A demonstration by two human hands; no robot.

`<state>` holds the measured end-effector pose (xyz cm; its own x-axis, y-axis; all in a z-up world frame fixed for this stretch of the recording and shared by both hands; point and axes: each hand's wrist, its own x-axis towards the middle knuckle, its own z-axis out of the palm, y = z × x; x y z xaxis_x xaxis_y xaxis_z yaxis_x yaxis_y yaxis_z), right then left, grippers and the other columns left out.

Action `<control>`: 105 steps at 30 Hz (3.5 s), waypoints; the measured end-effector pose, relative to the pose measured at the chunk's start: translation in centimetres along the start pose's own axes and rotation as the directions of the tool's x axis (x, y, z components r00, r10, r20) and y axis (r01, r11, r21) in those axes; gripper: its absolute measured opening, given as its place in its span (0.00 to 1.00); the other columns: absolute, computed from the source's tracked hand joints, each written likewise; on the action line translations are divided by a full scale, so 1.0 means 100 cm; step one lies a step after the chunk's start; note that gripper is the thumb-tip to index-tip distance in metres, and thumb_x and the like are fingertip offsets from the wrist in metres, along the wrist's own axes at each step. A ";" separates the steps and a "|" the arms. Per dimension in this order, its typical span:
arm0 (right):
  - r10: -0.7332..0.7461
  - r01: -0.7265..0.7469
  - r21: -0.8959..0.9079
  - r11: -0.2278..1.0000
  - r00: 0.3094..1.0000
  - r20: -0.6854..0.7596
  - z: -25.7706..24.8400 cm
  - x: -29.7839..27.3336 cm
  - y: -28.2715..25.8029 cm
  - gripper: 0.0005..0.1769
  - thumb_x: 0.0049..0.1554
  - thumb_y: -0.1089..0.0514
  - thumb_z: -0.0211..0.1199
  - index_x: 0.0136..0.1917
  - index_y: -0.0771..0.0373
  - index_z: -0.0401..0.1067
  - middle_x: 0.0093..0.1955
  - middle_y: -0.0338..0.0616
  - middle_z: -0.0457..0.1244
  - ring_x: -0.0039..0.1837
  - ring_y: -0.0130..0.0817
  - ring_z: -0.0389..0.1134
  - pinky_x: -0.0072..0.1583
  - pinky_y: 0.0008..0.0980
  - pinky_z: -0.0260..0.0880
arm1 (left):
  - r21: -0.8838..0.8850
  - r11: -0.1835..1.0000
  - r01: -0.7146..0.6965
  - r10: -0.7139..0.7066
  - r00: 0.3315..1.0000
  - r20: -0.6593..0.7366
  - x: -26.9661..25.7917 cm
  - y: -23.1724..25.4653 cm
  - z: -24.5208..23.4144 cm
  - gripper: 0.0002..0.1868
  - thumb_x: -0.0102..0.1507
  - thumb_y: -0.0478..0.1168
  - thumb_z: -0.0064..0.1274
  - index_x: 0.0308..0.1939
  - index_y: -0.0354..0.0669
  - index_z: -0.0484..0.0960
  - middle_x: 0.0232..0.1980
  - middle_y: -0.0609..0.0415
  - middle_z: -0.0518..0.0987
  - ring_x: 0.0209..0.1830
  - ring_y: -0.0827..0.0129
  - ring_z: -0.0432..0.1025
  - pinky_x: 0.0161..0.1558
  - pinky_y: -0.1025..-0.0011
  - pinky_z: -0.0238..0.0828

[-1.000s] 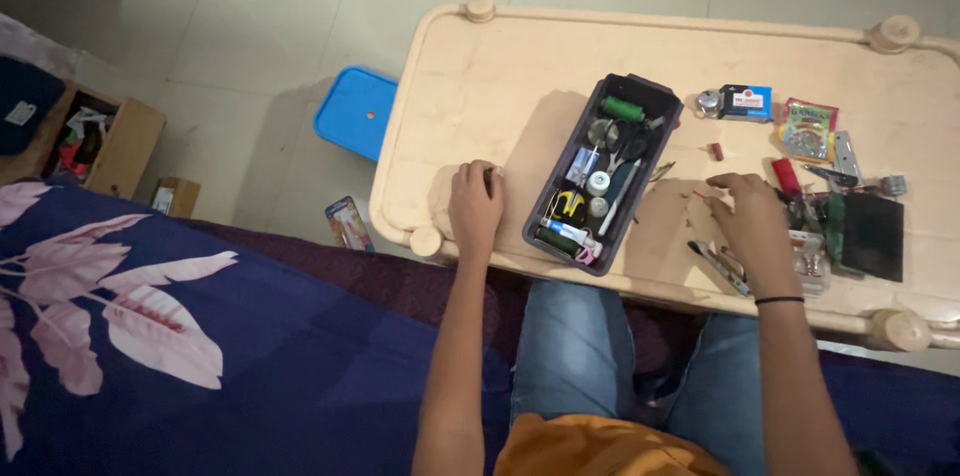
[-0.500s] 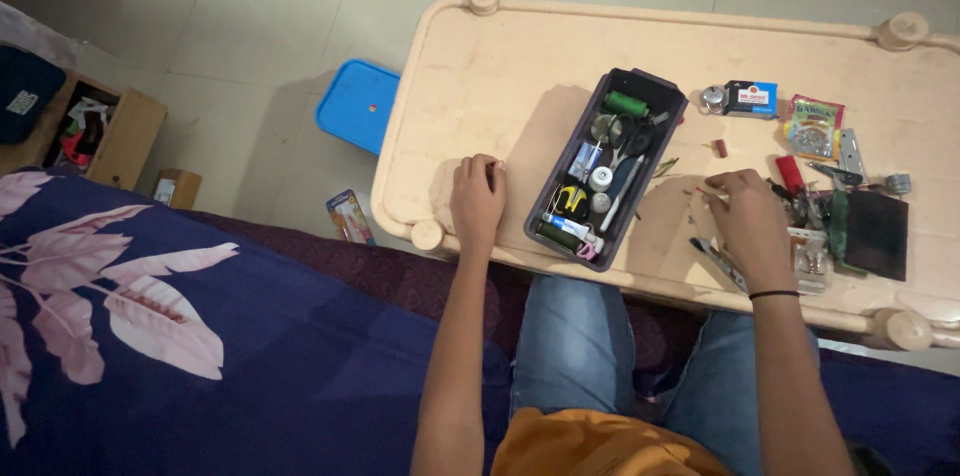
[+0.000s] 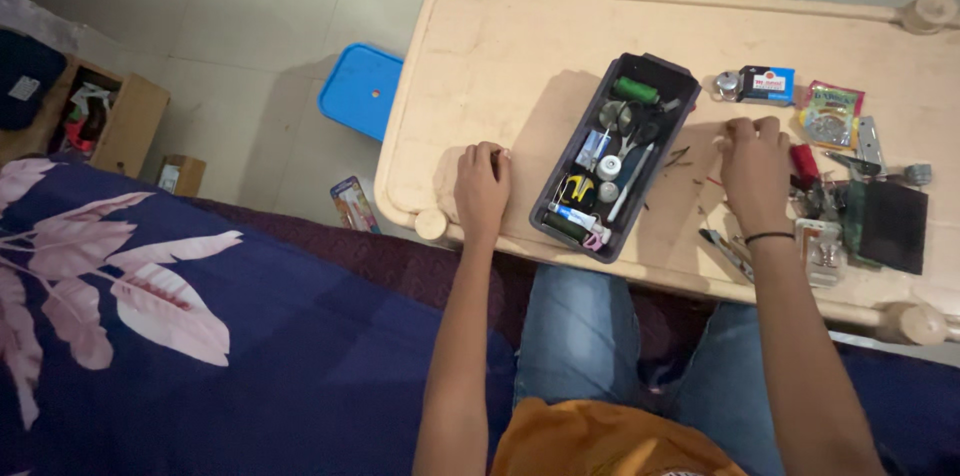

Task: The person sits on a bed and organizes sewing supplies by picking up items from a low table and placing them into a black plastic tray. They handle scissors, thread spools, a pen, and small accessories, arranging them inside the tray.

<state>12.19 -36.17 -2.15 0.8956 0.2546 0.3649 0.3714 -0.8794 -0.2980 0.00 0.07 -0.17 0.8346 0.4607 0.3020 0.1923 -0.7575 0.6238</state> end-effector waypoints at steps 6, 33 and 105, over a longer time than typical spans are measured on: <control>0.111 -0.125 0.176 0.976 0.990 0.084 -0.011 0.000 -0.014 0.07 0.61 0.64 0.66 0.54 0.65 0.74 0.53 0.53 0.64 0.52 0.50 0.69 0.54 0.45 0.71 | -0.012 0.999 0.033 -0.032 0.999 0.019 0.002 0.000 0.001 0.10 0.68 0.46 0.51 0.44 0.43 0.78 0.44 0.48 0.77 0.47 0.50 0.73 0.46 0.53 0.71; -0.123 0.021 0.444 0.896 0.972 0.201 -0.064 -0.033 -0.173 0.06 0.57 0.62 0.66 0.48 0.65 0.73 0.44 0.52 0.68 0.49 0.52 0.69 0.50 0.47 0.67 | -0.022 1.000 -0.001 0.000 1.000 -0.022 -0.001 -0.004 0.003 0.08 0.68 0.44 0.52 0.44 0.44 0.78 0.44 0.49 0.77 0.48 0.51 0.72 0.46 0.55 0.72; -0.310 0.279 0.135 0.951 0.861 0.404 -0.083 -0.020 -0.168 0.02 0.51 0.55 0.68 0.39 0.53 0.78 0.42 0.35 0.69 0.53 0.43 0.63 0.56 0.45 0.57 | -0.043 0.999 -0.013 0.012 1.000 -0.019 -0.001 -0.002 0.001 0.08 0.68 0.43 0.53 0.44 0.44 0.77 0.44 0.48 0.77 0.47 0.51 0.73 0.46 0.54 0.71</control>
<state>2.19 -25.24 9.43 0.7546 0.6543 0.0496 0.6361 -0.7107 -0.3005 -0.12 0.13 -0.39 0.8270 0.4600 0.3232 0.1593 -0.7430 0.6501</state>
